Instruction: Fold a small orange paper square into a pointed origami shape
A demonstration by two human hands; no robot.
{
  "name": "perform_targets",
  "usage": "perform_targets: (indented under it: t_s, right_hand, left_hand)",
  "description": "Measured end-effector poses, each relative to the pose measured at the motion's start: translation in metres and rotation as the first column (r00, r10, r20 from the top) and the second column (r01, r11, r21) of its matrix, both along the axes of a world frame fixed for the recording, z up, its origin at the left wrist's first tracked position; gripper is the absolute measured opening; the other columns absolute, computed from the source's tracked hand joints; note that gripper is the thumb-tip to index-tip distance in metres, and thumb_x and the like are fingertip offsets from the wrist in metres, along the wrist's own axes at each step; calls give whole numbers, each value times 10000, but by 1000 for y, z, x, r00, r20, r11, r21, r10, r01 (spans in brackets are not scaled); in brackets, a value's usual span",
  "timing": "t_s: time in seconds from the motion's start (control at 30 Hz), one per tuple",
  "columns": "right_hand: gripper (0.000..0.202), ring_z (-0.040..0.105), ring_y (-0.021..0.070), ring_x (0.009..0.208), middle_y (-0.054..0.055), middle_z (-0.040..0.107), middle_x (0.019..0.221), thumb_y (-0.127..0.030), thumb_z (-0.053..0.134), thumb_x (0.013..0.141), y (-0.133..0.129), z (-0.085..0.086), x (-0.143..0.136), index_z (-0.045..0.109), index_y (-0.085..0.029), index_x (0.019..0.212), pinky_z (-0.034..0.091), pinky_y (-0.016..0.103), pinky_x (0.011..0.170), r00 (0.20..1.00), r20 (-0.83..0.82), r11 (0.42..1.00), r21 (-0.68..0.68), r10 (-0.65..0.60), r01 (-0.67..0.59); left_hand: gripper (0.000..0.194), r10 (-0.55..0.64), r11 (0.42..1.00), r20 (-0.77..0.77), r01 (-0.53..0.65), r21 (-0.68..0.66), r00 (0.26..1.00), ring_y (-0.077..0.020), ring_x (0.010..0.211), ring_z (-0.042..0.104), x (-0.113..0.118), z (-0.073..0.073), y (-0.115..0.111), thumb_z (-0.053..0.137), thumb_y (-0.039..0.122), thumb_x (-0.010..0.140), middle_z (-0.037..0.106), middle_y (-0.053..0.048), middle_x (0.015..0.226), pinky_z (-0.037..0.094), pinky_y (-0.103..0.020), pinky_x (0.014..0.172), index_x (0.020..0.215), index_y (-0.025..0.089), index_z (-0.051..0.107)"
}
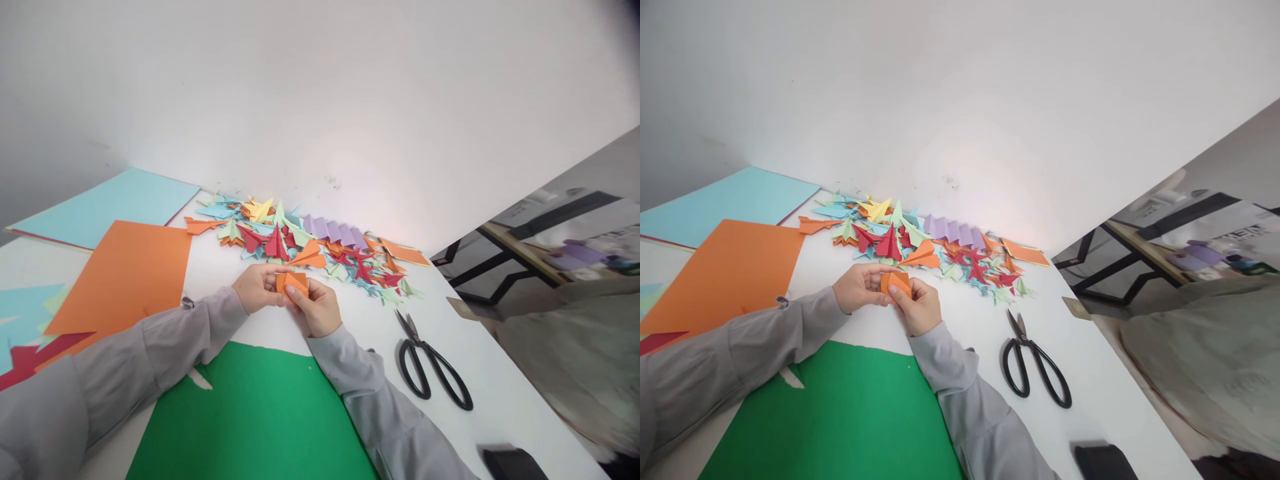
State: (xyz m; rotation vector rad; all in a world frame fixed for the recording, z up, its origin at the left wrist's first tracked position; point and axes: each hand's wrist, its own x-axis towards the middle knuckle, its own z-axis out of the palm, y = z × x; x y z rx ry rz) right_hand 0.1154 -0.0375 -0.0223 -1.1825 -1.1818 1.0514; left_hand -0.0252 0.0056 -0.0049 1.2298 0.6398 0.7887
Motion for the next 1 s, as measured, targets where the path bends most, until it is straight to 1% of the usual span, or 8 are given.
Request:
perform_targets:
  t_s: [0.1,0.3,0.57,0.67,0.77,0.83,0.93,1.0]
  right_hand:
    - [294,424,95,385,-14,569,444,-427,671,639,-1,3,-1,572,-166,547,312,234,400,1000,-15,1000,-9,11,-11]
    - [353,463,94,354,5,578,414,-456,669,633,-3,9,-2,561,-161,472,345,225,378,997,-63,996,-71,-53,48]
    - [407,463,96,344,3,551,395,-506,609,672,-2,9,-2,563,-156,469,343,223,354,994,-59,993,-73,-93,88]
    - [337,477,103,390,-14,558,445,-480,666,614,-2,10,-2,594,-158,546,358,231,380,997,6,997,-19,-77,77]
    - [295,487,113,407,-32,555,469,-403,751,518,-4,10,-4,583,-171,585,383,245,401,996,79,1000,5,-29,29]
    - [292,504,125,401,-31,553,455,-391,746,537,-5,9,-5,547,-179,560,398,256,402,998,61,1000,-9,15,-15]
    - [278,534,140,423,-13,580,472,-384,708,606,-5,7,-5,527,-181,551,412,265,421,997,7,997,-13,71,-71]
    - [284,511,124,426,-15,568,468,-383,679,645,-5,6,-4,525,-177,524,392,254,431,998,30,998,7,55,-55]
  left_hand:
    - [593,0,1000,-12,0,15,1000,-135,566,601,0,2,-1,762,180,492,666,-69,709,471,-227,493,1039,62,566]
    - [589,-4,999,-5,4,34,1000,-93,480,551,0,3,-1,760,157,485,635,-25,613,435,-194,442,1030,56,560]
    - [612,-5,998,-18,6,68,1000,-101,472,551,0,-1,2,758,165,492,633,-33,623,427,-198,425,1054,67,536]
    - [627,-48,994,-53,53,93,997,-104,475,557,-1,-3,1,732,130,501,618,-3,599,451,-218,465,1085,78,512]
    - [642,-70,987,-131,87,132,989,-103,443,544,0,-6,-1,681,85,512,526,83,486,456,-227,478,1123,101,488]
    - [657,-68,985,-169,93,148,983,-102,430,537,1,-7,-2,661,76,511,482,109,451,452,-227,481,1140,104,474]
    - [666,-78,980,-193,111,167,978,-112,454,548,1,-8,-2,663,105,522,537,76,489,445,-232,489,1155,92,458]
    - [662,-80,973,-214,122,193,974,-116,461,549,1,-7,-3,668,116,525,564,53,504,435,-230,482,1154,86,465]
